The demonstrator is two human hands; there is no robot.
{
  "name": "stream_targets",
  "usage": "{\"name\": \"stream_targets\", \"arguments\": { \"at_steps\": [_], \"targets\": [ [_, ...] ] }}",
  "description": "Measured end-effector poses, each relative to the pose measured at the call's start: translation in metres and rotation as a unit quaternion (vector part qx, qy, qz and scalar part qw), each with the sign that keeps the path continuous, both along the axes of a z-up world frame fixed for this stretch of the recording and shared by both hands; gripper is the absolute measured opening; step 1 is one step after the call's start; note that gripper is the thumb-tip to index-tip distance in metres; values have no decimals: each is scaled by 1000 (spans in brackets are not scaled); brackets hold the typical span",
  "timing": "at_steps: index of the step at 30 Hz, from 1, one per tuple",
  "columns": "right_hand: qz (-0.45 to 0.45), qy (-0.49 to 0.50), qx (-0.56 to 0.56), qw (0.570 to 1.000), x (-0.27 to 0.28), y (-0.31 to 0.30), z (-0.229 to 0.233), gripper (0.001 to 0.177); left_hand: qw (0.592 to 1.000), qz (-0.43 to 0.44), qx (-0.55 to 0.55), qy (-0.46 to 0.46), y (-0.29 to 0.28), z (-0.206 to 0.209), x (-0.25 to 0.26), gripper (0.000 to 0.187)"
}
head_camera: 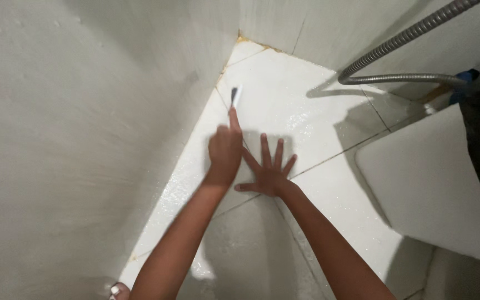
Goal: The person scrubs the grout and edges of a tiled floor using a small handheld brush, moving around a floor squeegee and a trash can.
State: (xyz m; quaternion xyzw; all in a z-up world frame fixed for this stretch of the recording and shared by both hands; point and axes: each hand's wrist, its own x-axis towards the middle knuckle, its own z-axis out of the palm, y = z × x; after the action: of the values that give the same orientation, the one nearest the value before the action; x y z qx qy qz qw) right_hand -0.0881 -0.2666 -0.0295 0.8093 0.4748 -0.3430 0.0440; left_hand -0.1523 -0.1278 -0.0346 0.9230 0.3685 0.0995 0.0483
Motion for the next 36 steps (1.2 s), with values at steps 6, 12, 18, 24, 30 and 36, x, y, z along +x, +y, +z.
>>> {"name": "stream_targets", "arguments": {
  "at_steps": [6, 12, 18, 24, 30, 36],
  "targets": [
    [7, -3, -2, 1000, 2, 0, -1, 125, 995, -36, -90, 36, -29, 29, -39, 60],
    [6, -14, 15, 1000, 3, 0, 1, 124, 991, -1, -1, 133, 69, 19, -20, 78],
    [3, 2, 16, 1000, 14, 4, 3, 125, 986, 73, -81, 125, 71, -10, 28, 96],
    [5, -5, 37, 999, 22, 5, -4, 134, 987, -146, 59, 11, 17, -29, -1, 77],
    [-14, 5, 54, 998, 25, 5, -9, 139, 992, 70, 87, 67, 69, 2, 19, 99],
    [-11, -6, 46, 999, 23, 9, -3, 138, 988, 69, 32, 133, 27, 21, -41, 75]
  ]
}}
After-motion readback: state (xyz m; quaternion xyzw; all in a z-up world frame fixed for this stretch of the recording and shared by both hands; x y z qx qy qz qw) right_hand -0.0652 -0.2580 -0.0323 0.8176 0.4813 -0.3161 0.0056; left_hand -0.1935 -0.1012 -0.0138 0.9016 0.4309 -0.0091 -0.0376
